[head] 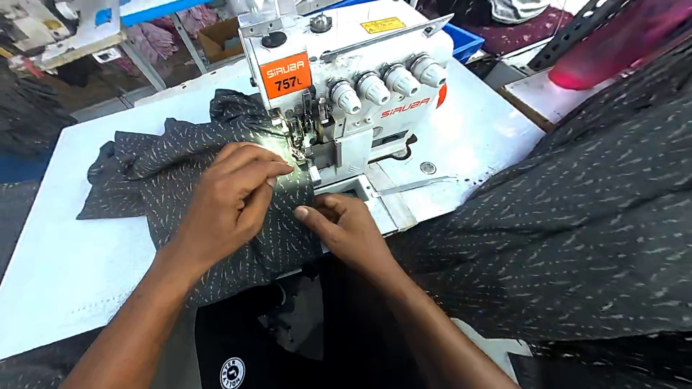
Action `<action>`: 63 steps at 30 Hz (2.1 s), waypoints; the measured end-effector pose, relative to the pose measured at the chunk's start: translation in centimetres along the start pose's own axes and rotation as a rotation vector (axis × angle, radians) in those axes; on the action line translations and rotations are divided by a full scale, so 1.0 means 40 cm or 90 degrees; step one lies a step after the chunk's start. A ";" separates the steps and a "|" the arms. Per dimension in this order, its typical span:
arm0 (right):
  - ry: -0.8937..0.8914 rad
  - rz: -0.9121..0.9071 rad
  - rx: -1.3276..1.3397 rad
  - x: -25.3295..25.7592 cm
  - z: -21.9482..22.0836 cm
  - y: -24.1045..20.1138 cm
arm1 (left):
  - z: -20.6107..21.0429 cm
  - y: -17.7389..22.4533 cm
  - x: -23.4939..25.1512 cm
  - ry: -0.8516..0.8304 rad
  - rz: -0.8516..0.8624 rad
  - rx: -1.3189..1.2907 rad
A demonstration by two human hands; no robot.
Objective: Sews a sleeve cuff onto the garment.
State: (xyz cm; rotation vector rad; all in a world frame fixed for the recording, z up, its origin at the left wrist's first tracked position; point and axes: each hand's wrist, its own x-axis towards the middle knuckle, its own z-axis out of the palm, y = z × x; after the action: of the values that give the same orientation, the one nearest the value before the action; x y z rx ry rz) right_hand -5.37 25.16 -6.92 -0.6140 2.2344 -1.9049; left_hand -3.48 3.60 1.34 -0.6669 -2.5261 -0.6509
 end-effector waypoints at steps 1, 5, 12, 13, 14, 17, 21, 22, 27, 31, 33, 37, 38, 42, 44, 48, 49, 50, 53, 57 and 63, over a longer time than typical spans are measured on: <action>-0.026 0.035 0.098 0.005 -0.002 -0.006 | 0.011 -0.002 0.008 -0.023 -0.024 -0.007; -0.062 0.120 0.377 -0.008 -0.042 -0.008 | 0.062 0.031 -0.002 -0.069 -0.108 0.062; -0.017 0.066 0.200 -0.023 -0.041 0.012 | 0.071 0.019 -0.018 -0.072 -0.102 0.101; -0.011 0.061 0.197 -0.022 -0.039 0.014 | 0.069 0.013 -0.019 -0.075 -0.097 0.098; -0.008 0.061 0.200 -0.020 -0.037 0.015 | 0.066 0.005 -0.019 -0.079 -0.089 0.093; 0.002 0.066 0.201 -0.011 -0.034 0.010 | 0.055 -0.024 -0.016 -0.106 -0.052 0.067; 0.042 0.016 0.031 -0.004 -0.023 0.002 | 0.029 -0.061 0.005 -0.160 0.005 0.016; 0.050 -0.003 -0.027 -0.012 -0.022 0.001 | 0.021 -0.067 0.012 -0.174 0.016 0.008; 0.138 -0.094 -0.344 -0.055 -0.014 0.017 | 0.004 -0.091 0.025 -0.221 0.033 -0.030; 0.044 -0.039 -0.395 -0.064 -0.027 0.006 | 0.005 -0.093 0.021 -0.237 0.007 -0.078; -0.051 0.044 -0.163 -0.079 -0.042 -0.014 | 0.004 -0.091 0.023 -0.240 -0.004 -0.097; -0.049 0.069 -0.144 -0.093 -0.048 -0.010 | 0.002 -0.085 0.027 -0.251 -0.006 -0.110; -0.048 0.061 -0.190 -0.090 -0.046 0.000 | 0.002 -0.083 0.027 -0.257 -0.010 -0.116; -0.084 0.053 -0.071 -0.104 -0.056 -0.011 | 0.014 -0.073 0.007 -0.167 -0.011 -0.076; -0.208 0.147 0.224 -0.126 -0.082 -0.012 | 0.020 -0.056 -0.043 -0.050 -0.015 0.008; -0.253 0.315 0.230 -0.209 -0.094 0.076 | 0.006 -0.035 -0.216 0.065 -0.211 0.136; -0.253 0.332 0.207 -0.228 -0.097 0.099 | 0.000 -0.043 -0.267 0.025 -0.291 0.163; -0.249 0.336 0.181 -0.242 -0.099 0.121 | -0.002 -0.059 -0.315 -0.014 -0.347 0.177; -0.240 0.273 -0.102 -0.252 -0.102 0.182 | -0.009 -0.092 -0.411 -0.053 -0.402 0.216; -0.099 0.071 -0.438 -0.264 -0.091 0.158 | -0.044 -0.096 -0.418 0.031 -0.394 0.223; 0.126 -0.138 -0.214 -0.101 -0.069 0.044 | -0.044 -0.086 -0.404 0.146 -0.380 0.166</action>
State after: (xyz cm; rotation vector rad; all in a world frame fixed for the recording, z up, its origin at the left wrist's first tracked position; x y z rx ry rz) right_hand -3.08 29.48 -8.74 -0.7717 2.7494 -1.7593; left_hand 7.83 -5.44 -6.79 0.2568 -2.5180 -0.5292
